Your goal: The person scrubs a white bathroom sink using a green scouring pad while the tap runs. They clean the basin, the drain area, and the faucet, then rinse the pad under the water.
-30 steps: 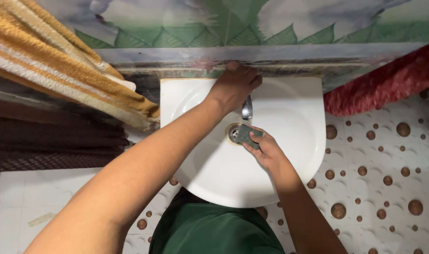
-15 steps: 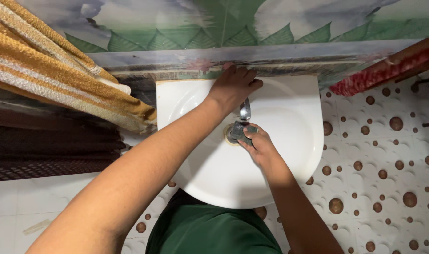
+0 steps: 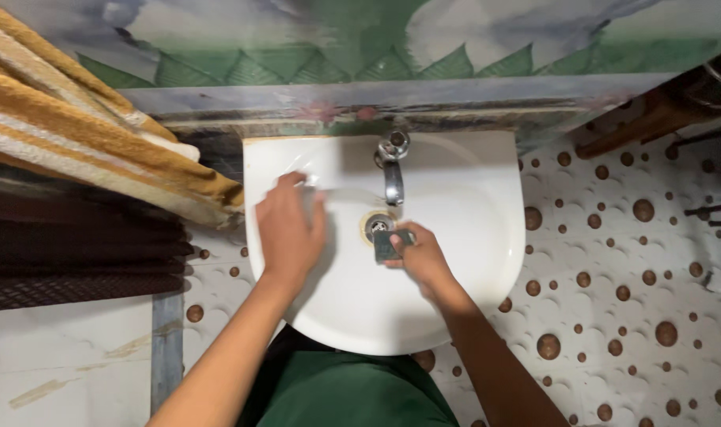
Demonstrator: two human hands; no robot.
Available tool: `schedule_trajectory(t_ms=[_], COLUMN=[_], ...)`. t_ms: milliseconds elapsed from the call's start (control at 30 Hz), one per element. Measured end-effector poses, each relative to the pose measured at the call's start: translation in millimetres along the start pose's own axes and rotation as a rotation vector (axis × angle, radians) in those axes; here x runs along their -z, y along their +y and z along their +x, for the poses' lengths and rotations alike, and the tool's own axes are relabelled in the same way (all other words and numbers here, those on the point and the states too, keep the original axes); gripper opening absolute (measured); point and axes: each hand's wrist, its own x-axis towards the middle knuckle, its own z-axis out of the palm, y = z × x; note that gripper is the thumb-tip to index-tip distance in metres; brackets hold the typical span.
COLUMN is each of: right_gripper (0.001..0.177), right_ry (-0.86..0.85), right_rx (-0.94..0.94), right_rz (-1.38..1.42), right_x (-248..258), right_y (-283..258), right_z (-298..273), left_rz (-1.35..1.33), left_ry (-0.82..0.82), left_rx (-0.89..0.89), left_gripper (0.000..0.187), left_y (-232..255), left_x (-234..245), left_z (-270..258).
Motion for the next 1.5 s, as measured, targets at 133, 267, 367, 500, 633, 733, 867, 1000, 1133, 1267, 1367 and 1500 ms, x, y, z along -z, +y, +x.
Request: schedule_trajectory(t_ms=[133,267,367,500,633,733,867,1000,1133,1267,1367,1500], right_gripper=[0.029,0.035,0.028,0.035,0.062,0.064,0.067,0.067,0.061,0.065,0.064,0.064], right_ry=[-0.014,0.201,0.574,0.853,0.684,0.524,0.403,0.353,0.366,0.351,0.361,0.420], right_rx=[-0.201,-0.083,0.276,0.630,0.853,0.843,0.824,0.703,0.696,0.742,0.649,0.602], right_rz=[0.450,0.529,0.128,-0.341,-0.728,-1.002,-1.228,-1.496,-1.544,-1.462,-1.647,-1.718], right_x=[23.7,61.2,83.2,108.6,120.1,123.0,129.0,145.1,139.1,119.2,127.8,128.2], right_y=[41.8,50.1,38.2,18.9,19.3,22.9,29.9,42.1,47.7,56.4,68.8,70.1], right_z=[11.7,-2.8,-8.3,16.8,44.9,53.4,47.4,23.8,31.4,50.5,35.7,32.4], left_rz=[0.182,0.269,0.281,0.293,0.307,0.312,0.314,0.280,0.286,0.279,0.272,0.270], left_ry=[-0.032,0.029,0.073,0.093,0.043,0.045,0.058,0.069,0.086,0.065,0.051,0.046], left_rx=[0.186,0.293,0.359,0.378,0.376,0.385,0.354,0.395,0.366,0.390,0.388,0.397], left_gripper=[0.042,0.053,0.057,0.053,0.052,0.051,0.050,0.050,0.050,0.051,0.052,0.052], left_y=[-45.0,-66.5,-69.8,-66.9,-63.8,-64.0,-66.3,-64.5,-65.8,-68.1,-67.1,-65.5], left_x=[5.0,-8.4,-13.4,-11.6,-11.0,-11.5,-10.8,-10.7,-10.3,-11.7,-10.3,-10.1], left_z=[-32.4,-45.4,-47.5,-48.4,-46.5,-47.1,-49.0,-48.8,-50.6,-50.6,-51.0,-47.7])
